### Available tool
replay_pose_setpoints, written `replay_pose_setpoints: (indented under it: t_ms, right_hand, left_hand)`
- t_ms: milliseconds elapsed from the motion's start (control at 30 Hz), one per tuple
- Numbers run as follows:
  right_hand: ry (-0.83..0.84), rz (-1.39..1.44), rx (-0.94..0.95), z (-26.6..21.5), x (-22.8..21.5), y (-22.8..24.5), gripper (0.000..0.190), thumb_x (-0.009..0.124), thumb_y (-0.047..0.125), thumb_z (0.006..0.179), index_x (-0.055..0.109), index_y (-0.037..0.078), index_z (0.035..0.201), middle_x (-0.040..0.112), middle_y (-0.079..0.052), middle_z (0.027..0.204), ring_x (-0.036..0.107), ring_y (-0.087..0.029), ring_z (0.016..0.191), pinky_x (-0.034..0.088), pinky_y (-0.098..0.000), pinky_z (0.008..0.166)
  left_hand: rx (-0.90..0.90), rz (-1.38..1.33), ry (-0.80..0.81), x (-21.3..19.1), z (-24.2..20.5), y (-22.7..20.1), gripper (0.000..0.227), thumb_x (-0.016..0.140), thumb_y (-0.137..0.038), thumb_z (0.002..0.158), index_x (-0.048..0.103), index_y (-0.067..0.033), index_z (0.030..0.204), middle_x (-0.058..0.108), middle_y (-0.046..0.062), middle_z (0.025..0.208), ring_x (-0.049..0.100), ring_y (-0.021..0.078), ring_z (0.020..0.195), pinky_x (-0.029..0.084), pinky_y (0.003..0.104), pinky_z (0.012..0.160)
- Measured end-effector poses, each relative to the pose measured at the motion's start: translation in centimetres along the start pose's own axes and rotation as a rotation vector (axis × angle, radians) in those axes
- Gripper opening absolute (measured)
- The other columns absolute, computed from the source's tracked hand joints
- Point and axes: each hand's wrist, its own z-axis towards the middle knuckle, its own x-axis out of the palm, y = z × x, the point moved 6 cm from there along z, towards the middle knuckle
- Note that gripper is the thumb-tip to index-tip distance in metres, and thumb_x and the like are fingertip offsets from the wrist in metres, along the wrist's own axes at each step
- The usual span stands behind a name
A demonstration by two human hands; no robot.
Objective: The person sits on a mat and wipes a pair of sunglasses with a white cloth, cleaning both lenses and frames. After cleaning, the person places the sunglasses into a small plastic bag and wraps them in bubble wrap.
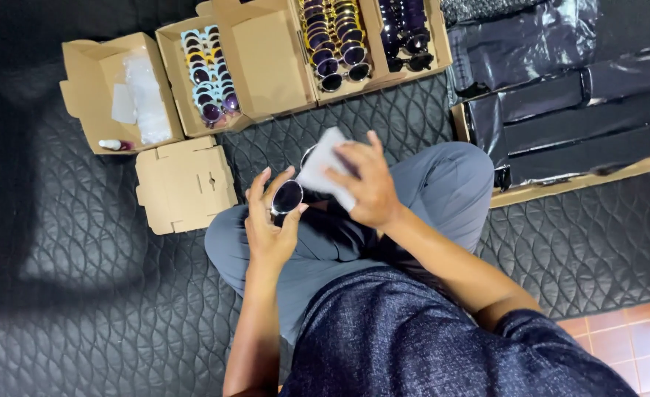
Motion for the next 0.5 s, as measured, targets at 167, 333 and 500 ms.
replay_pose_setpoints:
  t_ms: [167, 333, 500]
  right_hand:
    - [-0.145, 0.313, 0.829, -6.6, 0.1, -8.2, 0.026, 0.054, 0.021, 0.107, 0.073, 0.004, 0.108, 0.069, -0.009, 0.112, 0.063, -0.025, 0.107, 0.048, -0.0474, 0.102]
    - [-0.426, 1.192, 1.411, -3.9, 0.2, -4.9, 0.025, 0.066, 0.027, 0.1, 0.076, 0.004, 0.098, 0.077, -0.011, 0.099, 0.075, -0.023, 0.092, 0.059, -0.0434, 0.093]
    - [-0.098, 1.492, 1.503, -4.9, 1.2, -5.4, 0.045, 0.049, 0.043, 0.095, 0.074, 0.008, 0.103, 0.076, -0.012, 0.095, 0.076, -0.027, 0.096, 0.06, -0.0454, 0.091]
  left_hand:
    - [0.082, 0.045, 0.035, -0.9, 0.3, -0.6, 0.055, 0.079, -0.01, 0.088, 0.055, -0.0001, 0.137, 0.072, 0.009, 0.13, 0.062, 0.0275, 0.128, 0.022, 0.038, 0.123]
    - [0.263, 0.057, 0.12, -0.2, 1.3, -1.8, 0.036, 0.08, -0.006, 0.086, 0.07, 0.003, 0.119, 0.073, 0.013, 0.124, 0.063, 0.0347, 0.126, 0.032, 0.045, 0.121]
    - [0.445, 0.115, 0.128, -1.4, 2.1, -2.7, 0.03, 0.078, -0.004, 0.087, 0.075, -0.0037, 0.118, 0.069, 0.018, 0.13, 0.056, 0.0419, 0.133, 0.033, 0.051, 0.121]
